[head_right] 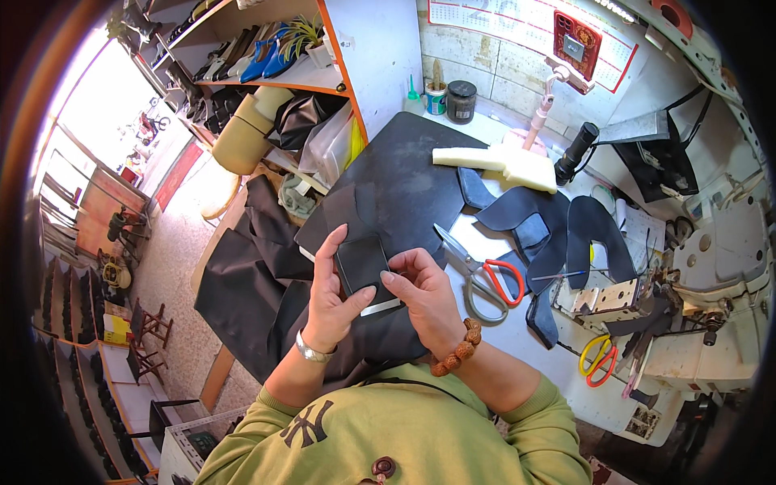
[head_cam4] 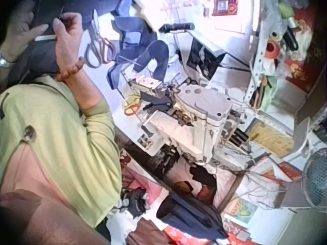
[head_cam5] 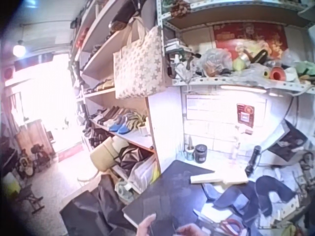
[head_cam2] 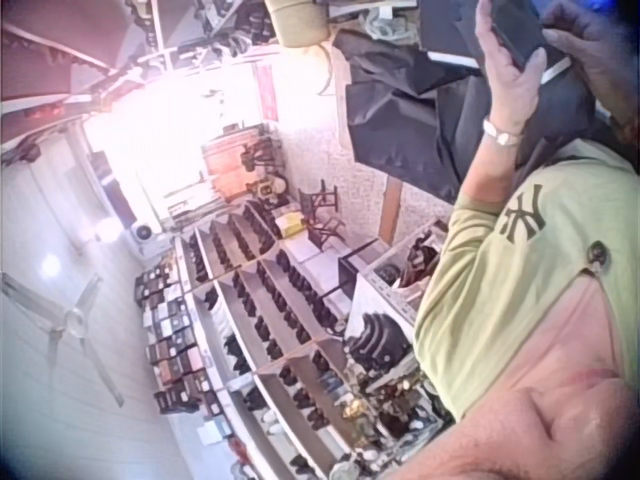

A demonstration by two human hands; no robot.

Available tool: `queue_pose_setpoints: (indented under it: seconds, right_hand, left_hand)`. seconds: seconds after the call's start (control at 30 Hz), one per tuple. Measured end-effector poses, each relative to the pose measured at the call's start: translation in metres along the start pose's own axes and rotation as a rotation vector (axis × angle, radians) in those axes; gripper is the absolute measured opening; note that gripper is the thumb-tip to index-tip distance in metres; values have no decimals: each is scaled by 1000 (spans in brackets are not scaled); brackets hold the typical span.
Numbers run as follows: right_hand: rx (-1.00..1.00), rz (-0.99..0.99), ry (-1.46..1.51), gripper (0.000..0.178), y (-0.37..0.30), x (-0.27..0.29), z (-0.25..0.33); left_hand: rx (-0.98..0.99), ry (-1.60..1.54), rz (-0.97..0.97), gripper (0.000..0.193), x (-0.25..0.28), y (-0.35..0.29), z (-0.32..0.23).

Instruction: The person cuts a large piece of black fabric using shears, following a marked outline. They then use a small rectangular template to cut additional smaller pieces from the same fabric. The cut pieces are placed on the worktable.

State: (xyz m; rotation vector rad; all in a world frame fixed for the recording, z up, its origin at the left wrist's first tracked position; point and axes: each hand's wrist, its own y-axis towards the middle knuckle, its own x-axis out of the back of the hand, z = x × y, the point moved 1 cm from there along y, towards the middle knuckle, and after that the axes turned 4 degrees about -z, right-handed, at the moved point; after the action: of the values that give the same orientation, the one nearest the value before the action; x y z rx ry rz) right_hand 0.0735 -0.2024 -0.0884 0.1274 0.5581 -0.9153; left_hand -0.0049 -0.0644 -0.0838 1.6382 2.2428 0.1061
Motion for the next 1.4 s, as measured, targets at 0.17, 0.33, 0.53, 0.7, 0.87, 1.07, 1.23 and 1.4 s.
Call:
queue_pose_setpoints:
  seconds: [0.17, 0.33, 0.53, 0.7, 0.87, 1.07, 1.23, 1.4]
  right_hand:
    - [37, 3, -22, 12, 1, -1, 0]
    - [93, 32, -49, 14, 4, -1, 0]
    - [96, 10, -110, 13, 5, 0, 2]
    - [71, -8, -140, 12, 4, 2, 1]
    - [80, -32, -141, 11, 5, 4, -2]
    - [136, -82, -237, 13, 6, 4, -7]
    - [320, -127, -583, 25, -4, 36, -12]
    - [646, -241, -1459, 45, -19, 105, -9]
  left_hand:
    - [19, 24, 25, 83, 1, -2, 2]
    - [-5, 35, 16, 81, 4, 0, 3]
    - [5, 65, 9, 75, 6, -1, 6]
    - [-22, 122, -18, 70, 7, 0, 9]
    - [-21, 139, -41, 71, 3, 2, 10]
    - [-114, 317, -45, 53, 3, 1, 10]
    - [73, 186, -84, 38, 9, -1, 19]
    - [-36, 465, -31, 30, 21, -4, 14]
